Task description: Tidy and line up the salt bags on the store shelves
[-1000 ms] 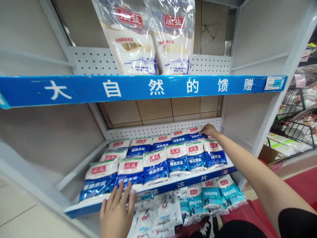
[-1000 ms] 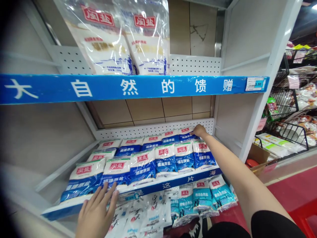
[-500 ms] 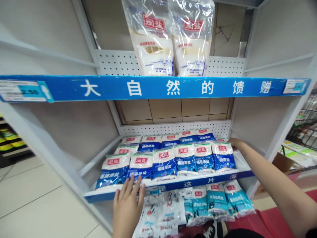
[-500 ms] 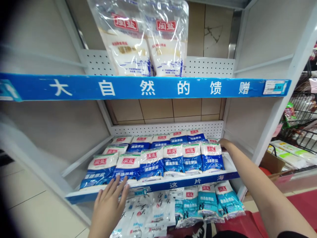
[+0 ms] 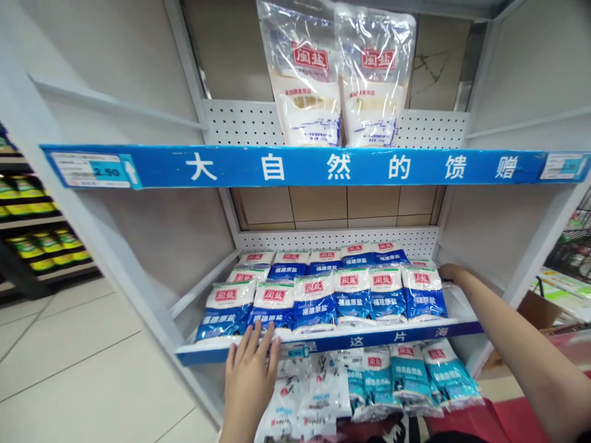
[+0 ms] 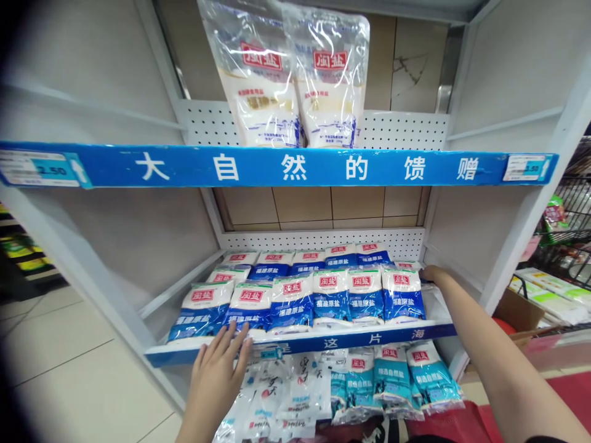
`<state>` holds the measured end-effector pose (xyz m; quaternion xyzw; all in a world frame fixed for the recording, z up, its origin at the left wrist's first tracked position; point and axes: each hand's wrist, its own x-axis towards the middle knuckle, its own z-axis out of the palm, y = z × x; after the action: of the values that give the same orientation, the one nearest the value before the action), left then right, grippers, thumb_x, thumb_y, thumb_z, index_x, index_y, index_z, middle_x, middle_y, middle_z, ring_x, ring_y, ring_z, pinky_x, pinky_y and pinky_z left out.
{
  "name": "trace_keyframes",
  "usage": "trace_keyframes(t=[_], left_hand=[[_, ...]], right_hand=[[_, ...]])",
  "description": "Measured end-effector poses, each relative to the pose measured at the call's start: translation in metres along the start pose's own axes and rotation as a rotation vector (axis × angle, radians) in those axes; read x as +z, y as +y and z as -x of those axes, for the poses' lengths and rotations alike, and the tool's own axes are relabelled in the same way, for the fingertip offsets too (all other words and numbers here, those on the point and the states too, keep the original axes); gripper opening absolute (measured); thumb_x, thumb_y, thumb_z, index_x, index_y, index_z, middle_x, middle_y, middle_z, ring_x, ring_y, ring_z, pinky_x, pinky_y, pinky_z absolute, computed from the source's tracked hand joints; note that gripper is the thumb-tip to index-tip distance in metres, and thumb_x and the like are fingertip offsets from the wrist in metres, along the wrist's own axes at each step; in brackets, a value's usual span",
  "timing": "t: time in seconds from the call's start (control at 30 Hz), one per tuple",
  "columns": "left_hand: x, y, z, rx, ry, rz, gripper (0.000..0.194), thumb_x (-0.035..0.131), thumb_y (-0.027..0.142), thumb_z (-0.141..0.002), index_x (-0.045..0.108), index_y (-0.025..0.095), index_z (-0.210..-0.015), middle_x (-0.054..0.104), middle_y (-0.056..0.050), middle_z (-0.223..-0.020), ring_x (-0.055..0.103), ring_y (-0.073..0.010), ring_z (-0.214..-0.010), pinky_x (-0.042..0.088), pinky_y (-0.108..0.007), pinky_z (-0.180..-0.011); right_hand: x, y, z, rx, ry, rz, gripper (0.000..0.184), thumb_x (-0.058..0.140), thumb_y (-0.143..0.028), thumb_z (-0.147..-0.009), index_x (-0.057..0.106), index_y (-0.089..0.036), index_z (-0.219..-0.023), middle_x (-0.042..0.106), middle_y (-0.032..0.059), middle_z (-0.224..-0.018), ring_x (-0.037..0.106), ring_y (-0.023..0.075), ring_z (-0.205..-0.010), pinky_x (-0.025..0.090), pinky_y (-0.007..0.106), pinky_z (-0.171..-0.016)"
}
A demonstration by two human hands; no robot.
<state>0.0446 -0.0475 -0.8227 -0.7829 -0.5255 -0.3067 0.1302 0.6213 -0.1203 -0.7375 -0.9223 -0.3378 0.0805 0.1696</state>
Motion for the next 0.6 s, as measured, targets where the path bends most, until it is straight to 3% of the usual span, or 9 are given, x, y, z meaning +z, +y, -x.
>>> trace_keyframes(t=[0.1, 0.2, 0.33, 0.43, 0.5, 0.53, 0.6], left_hand=[[0.0, 0.001, 0.0, 0.002, 0.01, 0.003, 0.062, 0.019, 0.046, -0.101, 0.064, 0.019, -0.133, 0.054, -0.012, -0.144, 0.044, -0.03, -0.139, 0.035, -0.056, -0.113], [0.0, 0.001, 0.0, -0.01, 0.005, 0.0, 0.059, 0.022, 0.045, -0.1, 0.065, 0.019, -0.131, 0.055, -0.012, -0.143, 0.045, -0.0298, -0.139, 0.035, -0.055, -0.113], [0.0, 0.0, 0.0, -0.014, -0.024, 0.011, 0.051, 0.031, 0.041, -0.1, 0.064, 0.022, -0.133, 0.053, -0.01, -0.145, 0.045, -0.0287, -0.139, 0.035, -0.053, -0.114], [-0.001, -0.001, 0.0, -0.005, -0.032, 0.028, 0.047, 0.034, 0.039, -0.1, 0.063, 0.023, -0.134, 0.052, -0.009, -0.146, 0.045, -0.0291, -0.138, 0.035, -0.054, -0.114], [-0.001, 0.0, 0.001, -0.004, -0.004, 0.042, 0.046, 0.035, 0.038, -0.1, 0.064, 0.024, -0.133, 0.052, -0.009, -0.146, 0.045, -0.0293, -0.139, 0.035, -0.055, -0.114], [-0.001, 0.0, 0.001, -0.006, 0.011, 0.05, 0.045, 0.036, 0.038, -0.1, 0.064, 0.024, -0.133, 0.052, -0.009, -0.146, 0.045, -0.0292, -0.139, 0.034, -0.055, -0.115], [-0.001, 0.0, 0.001, -0.003, 0.022, 0.064, 0.044, 0.037, 0.037, -0.1, 0.063, 0.025, -0.134, 0.052, -0.009, -0.147, 0.044, -0.0287, -0.139, 0.033, -0.054, -0.115]], right_hand=[[-0.007, 0.004, 0.006, -0.058, -0.023, 0.021, 0.015, 0.075, -0.028, -0.08, 0.072, -0.014, -0.074, 0.071, 0.009, -0.084, 0.068, 0.021, -0.077, 0.053, 0.025, -0.07], [-0.022, -0.003, 0.019, -0.136, 0.044, 0.096, 0.016, 0.066, -0.029, -0.091, 0.074, -0.015, -0.09, 0.072, 0.0096, -0.095, 0.068, 0.0214, -0.087, 0.05, 0.024, -0.072], [-0.054, -0.037, 0.045, -0.228, 0.261, 0.274, 0.025, 0.053, -0.027, -0.098, 0.068, -0.016, -0.116, 0.066, 0.0215, -0.115, 0.062, 0.0355, -0.107, 0.043, 0.038, -0.079], [-0.084, -0.075, 0.07, -0.251, 0.449, 0.334, 0.029, 0.046, -0.026, -0.101, 0.063, -0.019, -0.123, 0.065, 0.0251, -0.109, 0.062, 0.0379, -0.102, 0.038, 0.042, -0.076], [-0.096, -0.107, 0.085, -0.267, 0.579, 0.207, 0.026, 0.05, -0.036, -0.101, 0.066, -0.019, -0.114, 0.067, 0.0214, -0.102, 0.063, 0.0347, -0.096, 0.036, 0.037, -0.071], [-0.097, -0.125, 0.092, -0.292, 0.583, 0.065, 0.023, 0.056, -0.037, -0.098, 0.067, -0.018, -0.104, 0.068, 0.0188, -0.099, 0.063, 0.0321, -0.095, 0.036, 0.035, -0.069], [-0.087, -0.167, 0.103, -0.344, 0.432, -0.32, 0.017, 0.065, -0.031, -0.091, 0.065, -0.014, -0.091, 0.068, 0.0136, -0.094, 0.064, 0.026, -0.092, 0.038, 0.028, -0.067]])
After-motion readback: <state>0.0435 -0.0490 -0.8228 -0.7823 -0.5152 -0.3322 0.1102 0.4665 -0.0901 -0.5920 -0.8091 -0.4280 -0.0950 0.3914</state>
